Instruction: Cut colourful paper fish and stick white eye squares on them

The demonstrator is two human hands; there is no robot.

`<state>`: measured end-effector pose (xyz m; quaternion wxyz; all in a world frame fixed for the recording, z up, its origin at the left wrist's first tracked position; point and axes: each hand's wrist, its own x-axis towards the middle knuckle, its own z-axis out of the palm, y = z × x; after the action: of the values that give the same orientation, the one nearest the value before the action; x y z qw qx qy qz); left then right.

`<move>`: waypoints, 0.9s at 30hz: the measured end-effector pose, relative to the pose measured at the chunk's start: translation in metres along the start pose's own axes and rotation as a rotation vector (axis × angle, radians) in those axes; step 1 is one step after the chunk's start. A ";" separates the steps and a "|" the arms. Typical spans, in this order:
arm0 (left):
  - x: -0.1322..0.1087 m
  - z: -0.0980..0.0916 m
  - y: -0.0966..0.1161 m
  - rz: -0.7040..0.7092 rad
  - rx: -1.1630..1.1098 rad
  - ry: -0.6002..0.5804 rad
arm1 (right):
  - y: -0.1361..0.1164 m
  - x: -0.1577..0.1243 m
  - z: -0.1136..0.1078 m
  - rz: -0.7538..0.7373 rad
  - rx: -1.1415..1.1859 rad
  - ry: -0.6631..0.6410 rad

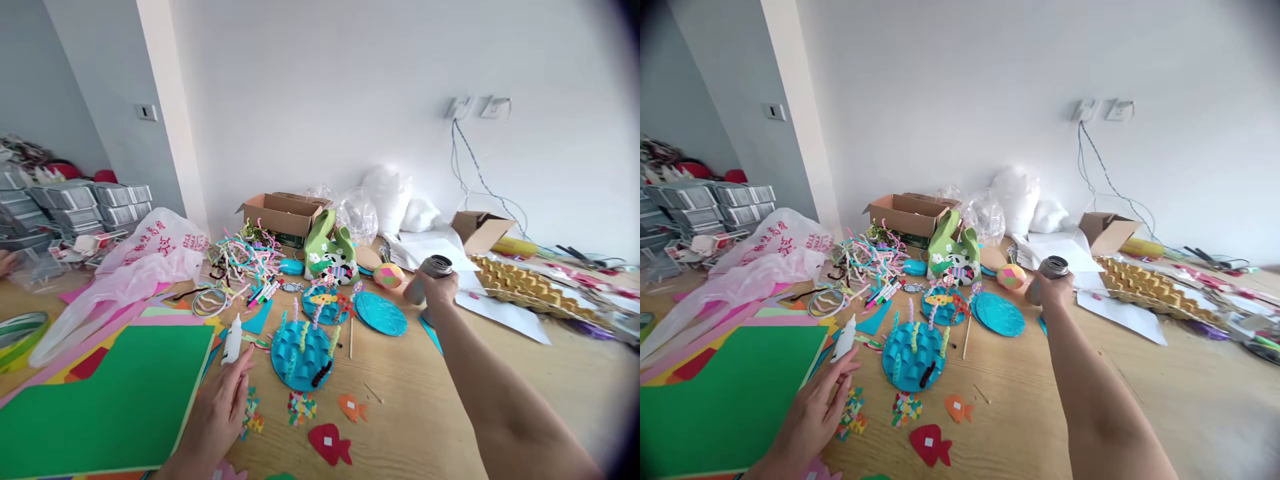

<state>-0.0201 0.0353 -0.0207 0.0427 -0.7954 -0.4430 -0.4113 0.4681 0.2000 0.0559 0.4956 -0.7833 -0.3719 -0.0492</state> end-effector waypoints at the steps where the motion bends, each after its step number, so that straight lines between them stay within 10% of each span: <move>1: 0.000 0.000 0.000 0.006 -0.009 0.006 | -0.001 -0.005 -0.008 0.027 0.000 0.026; 7: -0.001 0.002 0.001 0.014 -0.102 0.056 | -0.046 -0.062 -0.089 -0.066 0.087 0.038; 19: -0.002 0.002 -0.003 -0.105 -0.225 0.073 | -0.161 -0.252 -0.229 -0.752 0.347 -0.457; 27: -0.002 0.000 -0.005 -0.092 -0.247 0.039 | -0.212 -0.278 -0.285 -1.123 0.453 -0.666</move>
<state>-0.0239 0.0372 -0.0233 -0.0658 -0.7653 -0.4243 -0.4796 0.2175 -0.1308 0.2328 0.4057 -0.3226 -0.8548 0.0236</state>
